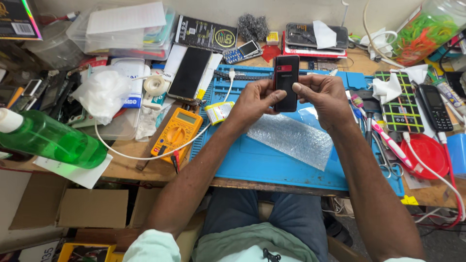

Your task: The person repairs a red mobile phone by applying glue to a keypad and attaching it to the device. They then wipe the keypad with a tissue and test the phone's functionality. The person also disassembles the phone using a screwdriver to access the battery compartment and reassembles it.

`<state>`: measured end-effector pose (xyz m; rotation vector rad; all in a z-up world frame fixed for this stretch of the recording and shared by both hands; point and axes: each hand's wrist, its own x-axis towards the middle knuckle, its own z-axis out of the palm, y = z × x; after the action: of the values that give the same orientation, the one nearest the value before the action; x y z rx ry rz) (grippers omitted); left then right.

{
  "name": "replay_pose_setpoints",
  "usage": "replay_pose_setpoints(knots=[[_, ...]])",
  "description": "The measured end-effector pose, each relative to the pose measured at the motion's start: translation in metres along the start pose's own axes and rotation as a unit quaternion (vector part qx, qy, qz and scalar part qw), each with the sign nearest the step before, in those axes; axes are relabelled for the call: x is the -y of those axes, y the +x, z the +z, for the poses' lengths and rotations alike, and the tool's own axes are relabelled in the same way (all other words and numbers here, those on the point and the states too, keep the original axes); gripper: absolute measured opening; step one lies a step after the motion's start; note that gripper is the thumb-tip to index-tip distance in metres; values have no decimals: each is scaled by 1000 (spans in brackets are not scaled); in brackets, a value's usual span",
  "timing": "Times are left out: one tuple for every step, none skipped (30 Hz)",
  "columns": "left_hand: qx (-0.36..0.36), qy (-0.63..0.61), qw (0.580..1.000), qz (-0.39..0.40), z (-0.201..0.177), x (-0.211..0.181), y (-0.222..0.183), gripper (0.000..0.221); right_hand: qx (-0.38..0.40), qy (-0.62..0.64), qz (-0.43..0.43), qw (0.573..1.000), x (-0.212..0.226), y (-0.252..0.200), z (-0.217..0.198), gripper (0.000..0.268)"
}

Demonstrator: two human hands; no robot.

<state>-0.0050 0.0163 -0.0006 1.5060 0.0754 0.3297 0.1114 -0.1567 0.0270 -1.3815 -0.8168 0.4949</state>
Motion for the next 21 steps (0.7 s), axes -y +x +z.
replay_pose_setpoints(knots=[[3,-13,1000,8,-1,2,1,32,-3,4,2,1000,3,0,3,28],[5,-27,1000,15,-2,3,1,33,-3,-15,-15,1000,7,-3,7,34],[4,-60,998,6,-5,4,3,33,-1,-34,-34,999,12,-4,11,41],[3,-93,996,-3,-8,4,4,32,1,-54,-54,997,19,-7,14,49],[-1,-124,992,-10,-12,3,5,32,41,-120,-127,984,26,-9,15,54],[-4,-156,987,-25,-17,2,5,32,80,-185,-199,959,33,-12,16,60],[-7,-189,981,-39,-21,1,4,32,116,-248,-269,923,39,-15,17,65],[-10,-222,974,-53,-23,0,4,31,111,-293,-287,905,41,-16,21,59],[1,-223,973,-57,-24,-2,4,32,103,-338,-303,885,42,-19,22,54],[12,-224,972,-62,-24,-5,3,33,95,-382,-318,863,43,-21,23,49],[27,-226,971,-68,-22,-7,2,34,77,-393,-321,858,43,-22,24,46],[-6,-144,987,-72,-20,-11,0,40,59,-404,-324,853,42,-23,25,44],[-37,-61,995,-74,-17,-17,-1,46,40,-416,-328,847,43,-23,25,42],[-68,23,995,-75,-15,-23,-3,53,24,-403,-329,854,43,-23,25,41],[-97,101,989,45,-12,-29,-6,45,7,-389,-330,860,43,-23,24,41],[-124,175,963,165,-10,-34,-12,39,-10,-376,-331,866,44,-23,23,41],[-147,245,916,282,-7,-39,-16,35,-24,-359,-314,879,45,-24,22,40],[-111,226,919,302,-4,-43,-19,35,-39,-341,-298,891,46,-25,20,40],[-74,209,921,320,-2,-46,-22,38,-55,-321,-280,903,46,-26,20,40],[-36,192,921,337,-1,-48,-22,43,-56,-318,-289,901,45,-27,20,39],[-45,183,920,344,1,-48,-24,38,-53,-314,-297,900,45,-28,20,39]])
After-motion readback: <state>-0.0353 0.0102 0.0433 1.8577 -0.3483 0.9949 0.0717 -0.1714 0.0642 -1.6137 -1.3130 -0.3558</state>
